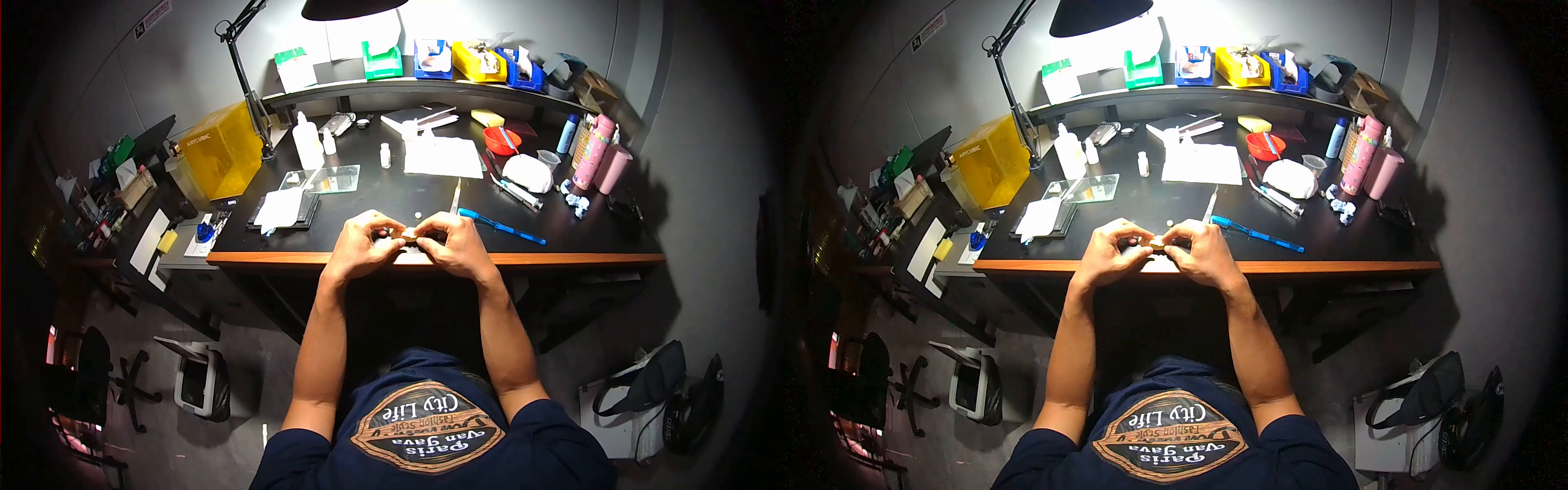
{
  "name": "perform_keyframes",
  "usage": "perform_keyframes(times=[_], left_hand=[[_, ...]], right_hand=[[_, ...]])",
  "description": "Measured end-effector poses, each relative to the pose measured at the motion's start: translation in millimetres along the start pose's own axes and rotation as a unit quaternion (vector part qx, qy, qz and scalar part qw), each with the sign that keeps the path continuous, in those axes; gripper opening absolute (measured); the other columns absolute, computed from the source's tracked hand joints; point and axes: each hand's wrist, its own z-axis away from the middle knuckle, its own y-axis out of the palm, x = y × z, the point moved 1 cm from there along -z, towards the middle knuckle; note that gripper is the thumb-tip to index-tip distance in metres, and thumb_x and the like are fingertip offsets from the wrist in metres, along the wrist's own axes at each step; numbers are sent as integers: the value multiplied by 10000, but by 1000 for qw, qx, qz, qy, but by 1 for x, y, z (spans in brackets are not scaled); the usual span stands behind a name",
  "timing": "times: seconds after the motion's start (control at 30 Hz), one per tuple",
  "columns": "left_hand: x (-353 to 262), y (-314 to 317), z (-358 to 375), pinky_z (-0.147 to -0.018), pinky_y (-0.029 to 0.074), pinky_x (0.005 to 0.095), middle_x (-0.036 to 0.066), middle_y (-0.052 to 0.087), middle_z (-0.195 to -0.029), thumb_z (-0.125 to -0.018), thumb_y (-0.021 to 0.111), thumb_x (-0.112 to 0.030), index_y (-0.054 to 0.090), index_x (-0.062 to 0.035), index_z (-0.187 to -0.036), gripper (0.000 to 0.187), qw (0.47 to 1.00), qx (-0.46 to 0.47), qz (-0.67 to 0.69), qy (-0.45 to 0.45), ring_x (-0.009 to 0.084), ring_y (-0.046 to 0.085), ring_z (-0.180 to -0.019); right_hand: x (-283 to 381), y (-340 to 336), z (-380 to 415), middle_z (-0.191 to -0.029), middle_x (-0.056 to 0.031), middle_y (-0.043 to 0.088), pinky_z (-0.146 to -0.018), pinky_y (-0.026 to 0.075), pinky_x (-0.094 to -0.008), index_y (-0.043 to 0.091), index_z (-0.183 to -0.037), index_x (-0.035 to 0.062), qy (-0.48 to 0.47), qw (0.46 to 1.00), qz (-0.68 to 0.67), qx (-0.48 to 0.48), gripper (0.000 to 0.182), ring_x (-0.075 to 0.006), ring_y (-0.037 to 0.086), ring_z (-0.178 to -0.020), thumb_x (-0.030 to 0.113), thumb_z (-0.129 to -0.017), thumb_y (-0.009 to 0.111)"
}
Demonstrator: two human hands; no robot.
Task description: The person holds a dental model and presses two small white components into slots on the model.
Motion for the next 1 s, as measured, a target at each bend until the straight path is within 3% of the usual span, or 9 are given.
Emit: perform_keyframes(times=[0.43,0.83,0.93,1.0], left_hand=[[0,2,-1,-783,549,306,57,754,-965,-891,909,-178,842,-77,-1149,285,1000,-17,8,-7,136,656,-852],[-1,3,0,-743,565,277,41,747,-892,-915,923,-196,818,-10,-1124,299,1000,-1,13,-21,94,676,-799],[2,2,1,-759,563,277,40,743,-902,-908,920,-178,816,-16,-1144,304,1000,4,6,-9,94,668,-811],[2,2,0,-770,561,278,39,741,-911,-901,917,-164,814,-25,-1160,312,1000,1,9,-8,95,664,-821]], right_hand=[[-2,0,0,-1000,-179,803,-868,633,-382,826,-1054,7,6,1000,11,0,180,-292,808,-935,82,-892,805],[2,0,0,-1018,-180,802,-870,631,-379,820,-1052,-4,9,1000,1,0,181,-287,808,-942,80,-891,812],[0,0,0,-976,-157,796,-796,619,-341,813,-1074,-27,-20,1000,11,-4,181,-220,787,-863,64,-917,806],[-1,1,0,-975,-157,796,-799,620,-342,814,-1073,-27,-18,1000,11,-6,180,-221,787,-861,63,-917,805]])
